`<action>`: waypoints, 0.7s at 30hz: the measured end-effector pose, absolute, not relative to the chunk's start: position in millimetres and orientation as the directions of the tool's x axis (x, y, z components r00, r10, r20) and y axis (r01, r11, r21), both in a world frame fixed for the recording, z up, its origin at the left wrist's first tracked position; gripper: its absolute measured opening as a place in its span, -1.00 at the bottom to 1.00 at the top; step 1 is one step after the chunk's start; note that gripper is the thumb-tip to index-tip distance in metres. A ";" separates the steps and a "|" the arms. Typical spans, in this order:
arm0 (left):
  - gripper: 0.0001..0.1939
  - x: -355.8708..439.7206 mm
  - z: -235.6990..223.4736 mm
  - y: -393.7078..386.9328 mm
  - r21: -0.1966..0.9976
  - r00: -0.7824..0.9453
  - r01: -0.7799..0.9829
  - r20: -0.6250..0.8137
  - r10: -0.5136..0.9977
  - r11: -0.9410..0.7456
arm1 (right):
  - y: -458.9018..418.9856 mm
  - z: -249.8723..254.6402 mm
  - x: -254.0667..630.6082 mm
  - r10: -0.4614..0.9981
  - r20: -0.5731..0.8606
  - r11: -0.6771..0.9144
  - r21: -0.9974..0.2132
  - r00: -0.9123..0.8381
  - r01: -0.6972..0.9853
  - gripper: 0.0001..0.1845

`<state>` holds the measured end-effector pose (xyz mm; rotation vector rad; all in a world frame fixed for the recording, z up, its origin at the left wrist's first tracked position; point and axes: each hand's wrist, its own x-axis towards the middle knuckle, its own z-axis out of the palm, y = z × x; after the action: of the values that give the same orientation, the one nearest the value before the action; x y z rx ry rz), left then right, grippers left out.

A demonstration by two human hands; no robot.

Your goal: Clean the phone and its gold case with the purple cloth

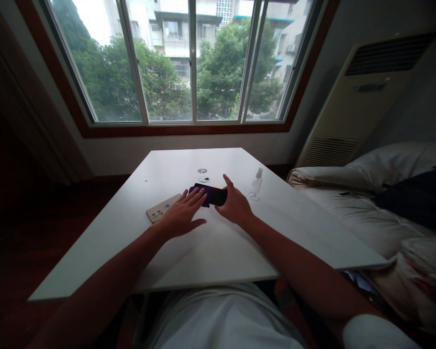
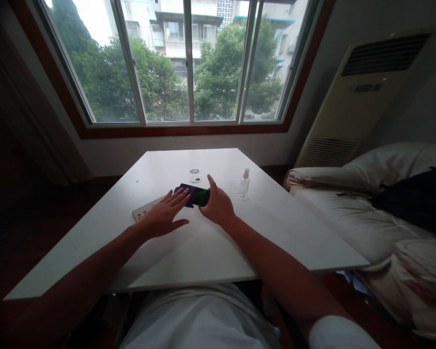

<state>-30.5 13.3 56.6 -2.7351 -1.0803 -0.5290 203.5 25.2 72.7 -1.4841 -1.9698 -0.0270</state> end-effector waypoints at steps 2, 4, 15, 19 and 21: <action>-0.16 -30.1 56.7 12.9 -0.019 0.666 0.695 0.394 0.634 -0.719 | 25.7 72.1 204.1 0.841 0.524 0.367 -0.366 -0.136 0.855 0.20; -0.16 -30.1 57.2 12.7 -0.023 0.655 0.702 0.414 0.632 -0.712 | 25.3 71.6 204.2 0.832 0.537 0.382 -0.369 -0.141 0.847 0.19; -0.17 -31.6 62.6 10.9 -0.024 0.635 0.703 0.470 0.613 -0.711 | 20.1 63.7 202.1 0.692 0.638 0.603 -0.253 -0.338 0.757 0.10; -0.18 -32.9 61.5 11.3 -0.026 0.630 0.704 0.485 0.607 -0.710 | 17.6 61.7 198.4 0.603 0.658 0.701 -0.169 -0.450 0.693 0.05; -0.18 -33.9 60.8 11.9 -0.021 0.626 0.703 0.493 0.604 -0.711 | 16.6 61.3 196.8 0.571 0.658 0.730 -0.133 -0.491 0.671 0.02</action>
<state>-33.9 11.9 60.8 -2.6372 -1.0752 -0.6834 196.8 16.6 61.3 -0.9333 -2.2264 -0.1822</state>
